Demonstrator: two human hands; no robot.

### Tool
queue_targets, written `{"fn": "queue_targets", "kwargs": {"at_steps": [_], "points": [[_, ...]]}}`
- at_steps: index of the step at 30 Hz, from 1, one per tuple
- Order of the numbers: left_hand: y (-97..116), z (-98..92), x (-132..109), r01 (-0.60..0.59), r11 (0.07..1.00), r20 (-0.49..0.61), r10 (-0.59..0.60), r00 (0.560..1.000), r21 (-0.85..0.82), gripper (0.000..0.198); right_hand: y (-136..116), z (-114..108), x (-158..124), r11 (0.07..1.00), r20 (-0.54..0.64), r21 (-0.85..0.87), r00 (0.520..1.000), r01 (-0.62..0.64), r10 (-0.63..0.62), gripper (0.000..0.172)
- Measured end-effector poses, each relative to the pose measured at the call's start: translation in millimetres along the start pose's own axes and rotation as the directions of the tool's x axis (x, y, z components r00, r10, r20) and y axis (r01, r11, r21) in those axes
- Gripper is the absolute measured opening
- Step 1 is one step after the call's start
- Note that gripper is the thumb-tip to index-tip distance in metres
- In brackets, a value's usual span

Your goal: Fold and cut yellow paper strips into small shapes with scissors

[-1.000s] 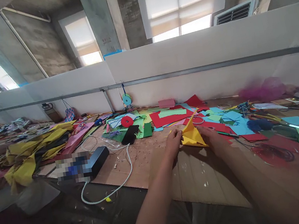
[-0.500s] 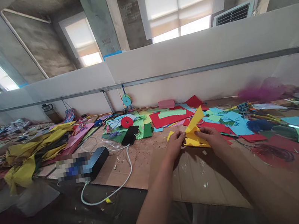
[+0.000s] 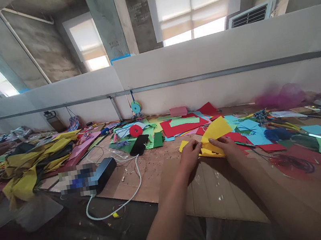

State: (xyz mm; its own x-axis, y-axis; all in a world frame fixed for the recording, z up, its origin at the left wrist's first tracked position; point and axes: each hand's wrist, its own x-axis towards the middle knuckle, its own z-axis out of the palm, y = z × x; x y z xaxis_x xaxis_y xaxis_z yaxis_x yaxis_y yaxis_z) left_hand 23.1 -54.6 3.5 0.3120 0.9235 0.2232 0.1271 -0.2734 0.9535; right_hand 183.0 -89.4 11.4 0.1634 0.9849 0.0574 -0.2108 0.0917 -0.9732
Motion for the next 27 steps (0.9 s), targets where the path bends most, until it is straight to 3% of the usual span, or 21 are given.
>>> {"fn": "queue_targets", "kwargs": {"at_steps": [5,13,27], "points": [[-2,0.9,2,0.045,0.996,0.079,-0.039,0.996,-0.074,0.031,9,-5,6,0.999,-0.067,0.034,0.997,0.029,-0.027,0.037],[-6,-0.8,4,0.082,0.983,0.141,-0.059,0.988,-0.162,0.037,10,-4,5,0.999,-0.072,0.014,0.997,0.028,-0.027,0.037],[-3,-3.9,3,-0.011,1.000,0.069,0.011,0.998,-0.001,0.031,9,-16,10,0.975,-0.214,-0.215,0.971,0.061,-0.108,0.030]]}}
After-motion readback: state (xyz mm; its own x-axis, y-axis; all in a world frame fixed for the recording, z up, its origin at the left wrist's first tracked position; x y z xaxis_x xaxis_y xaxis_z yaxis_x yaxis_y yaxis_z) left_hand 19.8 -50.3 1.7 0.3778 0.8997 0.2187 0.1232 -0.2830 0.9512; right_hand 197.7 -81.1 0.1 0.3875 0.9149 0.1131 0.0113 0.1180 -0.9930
